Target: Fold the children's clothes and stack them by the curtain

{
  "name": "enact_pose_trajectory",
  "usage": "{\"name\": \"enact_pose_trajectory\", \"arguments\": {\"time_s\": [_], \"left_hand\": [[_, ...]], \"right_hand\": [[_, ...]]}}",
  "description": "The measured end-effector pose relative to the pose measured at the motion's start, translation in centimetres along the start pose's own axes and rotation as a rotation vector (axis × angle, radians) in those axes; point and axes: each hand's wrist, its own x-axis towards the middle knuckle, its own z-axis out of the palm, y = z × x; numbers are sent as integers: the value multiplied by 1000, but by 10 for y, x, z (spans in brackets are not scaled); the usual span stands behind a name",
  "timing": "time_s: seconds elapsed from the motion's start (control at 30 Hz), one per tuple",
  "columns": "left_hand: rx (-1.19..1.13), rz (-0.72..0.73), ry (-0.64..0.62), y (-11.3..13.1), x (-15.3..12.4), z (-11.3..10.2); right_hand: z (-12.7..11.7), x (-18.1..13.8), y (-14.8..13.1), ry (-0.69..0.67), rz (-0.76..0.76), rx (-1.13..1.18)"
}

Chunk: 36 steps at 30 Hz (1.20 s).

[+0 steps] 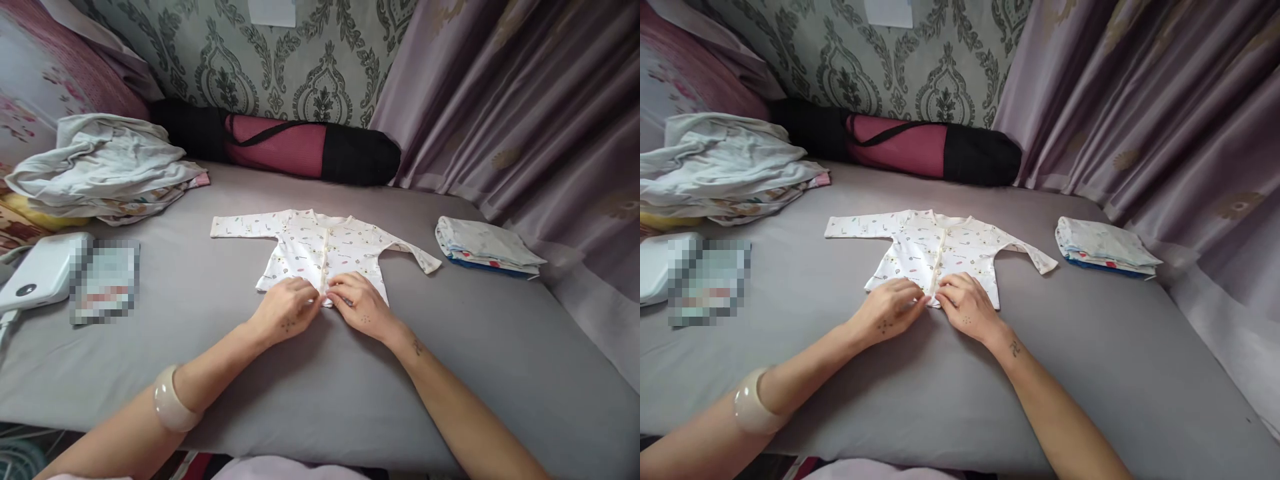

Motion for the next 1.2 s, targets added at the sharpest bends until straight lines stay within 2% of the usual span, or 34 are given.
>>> {"name": "enact_pose_trajectory", "arguments": {"time_s": [0.13,0.23,0.3,0.43,0.53,0.67,0.77,0.97,1.2], "left_hand": [[145,-423,201,-36,-8,-12],[124,-673,150,-64,-16,-16],[59,-742,70,-73,-20,-16],[9,-728,15,-70,-21,-14],[0,-700,-28,-63,-20,-15],[-32,-686,-53,-59,-20,-20],[-58,-656,-107,-57,-21,-25],[-31,-574,-218,-56,-24,-32],[47,-585,-293,-62,-30,-34]], "right_hand": [[-9,14,2,-118,10,-48],[-12,39,4,-107,69,-81],[-4,61,6,-88,83,-117],[30,106,7,-176,91,-240],[54,134,3,-263,201,-267],[71,157,-2,-303,348,-219],[78,161,-2,-290,397,-220],[88,156,0,-195,353,-274],[92,154,-2,-149,349,-301]]}}
